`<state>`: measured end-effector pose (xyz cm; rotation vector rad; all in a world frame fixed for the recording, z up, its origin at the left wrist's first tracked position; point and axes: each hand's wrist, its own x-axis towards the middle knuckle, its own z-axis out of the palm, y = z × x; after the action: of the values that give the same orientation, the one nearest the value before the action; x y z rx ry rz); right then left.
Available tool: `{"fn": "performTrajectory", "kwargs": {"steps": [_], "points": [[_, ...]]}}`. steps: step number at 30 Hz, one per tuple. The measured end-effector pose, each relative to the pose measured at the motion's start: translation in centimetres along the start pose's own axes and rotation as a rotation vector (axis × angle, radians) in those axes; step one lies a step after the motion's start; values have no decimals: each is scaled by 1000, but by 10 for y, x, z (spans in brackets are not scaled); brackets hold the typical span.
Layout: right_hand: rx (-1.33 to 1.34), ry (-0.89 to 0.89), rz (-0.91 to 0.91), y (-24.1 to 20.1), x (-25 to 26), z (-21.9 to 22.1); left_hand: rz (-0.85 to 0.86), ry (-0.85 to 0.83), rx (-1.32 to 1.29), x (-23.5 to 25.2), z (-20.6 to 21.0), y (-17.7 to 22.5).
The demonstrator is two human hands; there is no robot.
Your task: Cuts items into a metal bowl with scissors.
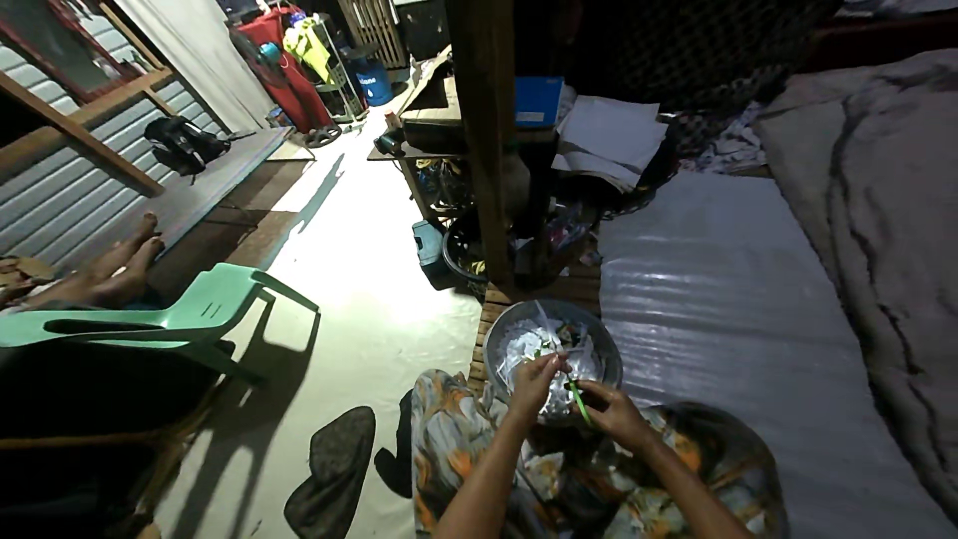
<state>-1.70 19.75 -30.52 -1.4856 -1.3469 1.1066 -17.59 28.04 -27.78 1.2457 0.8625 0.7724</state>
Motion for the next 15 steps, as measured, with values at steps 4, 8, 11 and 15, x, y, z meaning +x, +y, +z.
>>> {"fn": "performTrajectory", "kwargs": {"steps": [4,8,11,15], "points": [[32,-37,0,-2,0,-3,-41,-46,-96,2,-4,-2],[99,-80,9,0,0,-3,5,-77,-63,4,-14,0],[138,-92,33,-5,-1,-4,-15,-63,-11,1,-16,8],[158,-77,57,-5,0,-4,-33,41,66,-1,-16,11]]}}
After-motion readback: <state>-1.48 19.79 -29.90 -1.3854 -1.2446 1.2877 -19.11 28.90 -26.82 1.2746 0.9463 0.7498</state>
